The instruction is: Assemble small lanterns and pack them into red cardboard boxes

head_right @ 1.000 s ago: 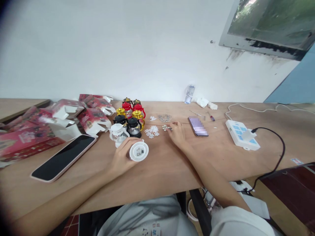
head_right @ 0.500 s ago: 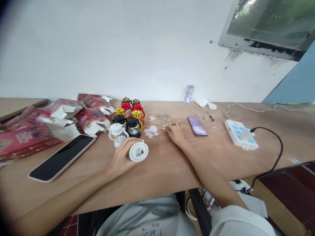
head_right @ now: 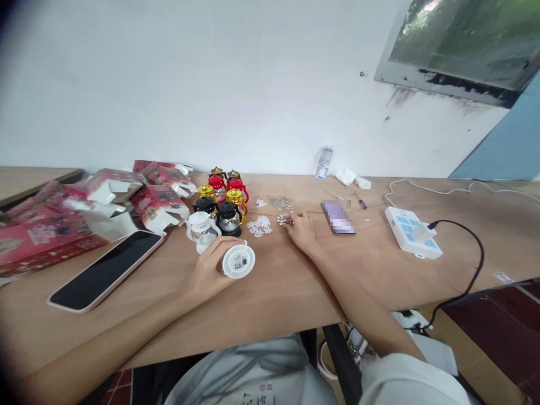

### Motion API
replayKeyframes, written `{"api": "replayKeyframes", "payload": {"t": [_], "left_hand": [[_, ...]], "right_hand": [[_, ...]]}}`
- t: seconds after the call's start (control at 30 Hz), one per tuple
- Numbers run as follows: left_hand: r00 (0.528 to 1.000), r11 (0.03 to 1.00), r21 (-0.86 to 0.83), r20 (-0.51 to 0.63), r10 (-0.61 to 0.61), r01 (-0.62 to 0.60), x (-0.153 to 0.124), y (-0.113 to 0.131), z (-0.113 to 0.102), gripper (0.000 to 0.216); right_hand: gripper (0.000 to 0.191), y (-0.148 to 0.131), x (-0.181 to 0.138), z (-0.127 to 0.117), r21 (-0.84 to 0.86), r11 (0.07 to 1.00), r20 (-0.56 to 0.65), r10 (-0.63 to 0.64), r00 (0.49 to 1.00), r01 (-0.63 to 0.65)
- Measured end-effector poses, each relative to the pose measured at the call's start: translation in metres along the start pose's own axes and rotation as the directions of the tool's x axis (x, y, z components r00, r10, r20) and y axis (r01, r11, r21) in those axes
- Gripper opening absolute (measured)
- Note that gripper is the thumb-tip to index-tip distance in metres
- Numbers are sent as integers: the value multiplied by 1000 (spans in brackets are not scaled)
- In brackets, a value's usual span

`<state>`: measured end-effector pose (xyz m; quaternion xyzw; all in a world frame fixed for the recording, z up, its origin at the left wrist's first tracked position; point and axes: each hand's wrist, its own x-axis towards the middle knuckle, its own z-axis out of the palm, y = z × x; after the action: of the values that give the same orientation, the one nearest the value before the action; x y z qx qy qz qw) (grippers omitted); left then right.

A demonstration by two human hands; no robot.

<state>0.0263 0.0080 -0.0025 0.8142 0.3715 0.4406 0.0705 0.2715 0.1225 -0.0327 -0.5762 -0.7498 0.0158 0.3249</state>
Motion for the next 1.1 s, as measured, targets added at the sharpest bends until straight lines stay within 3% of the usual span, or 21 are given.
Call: {"api": "replayKeyframes", "payload": {"t": [0.7,1.1], "left_hand": [[1000,1000,2,18,-4,4,-1,0,1,35],[1000,1000,-5,26,6,-6,-1,-1,3,34]], "right_hand": [[13,-11,-3,-3,18,995,9,102,995,-102],[8,-21,-1,-4,-34,995,-4,95,996,-95]]}}
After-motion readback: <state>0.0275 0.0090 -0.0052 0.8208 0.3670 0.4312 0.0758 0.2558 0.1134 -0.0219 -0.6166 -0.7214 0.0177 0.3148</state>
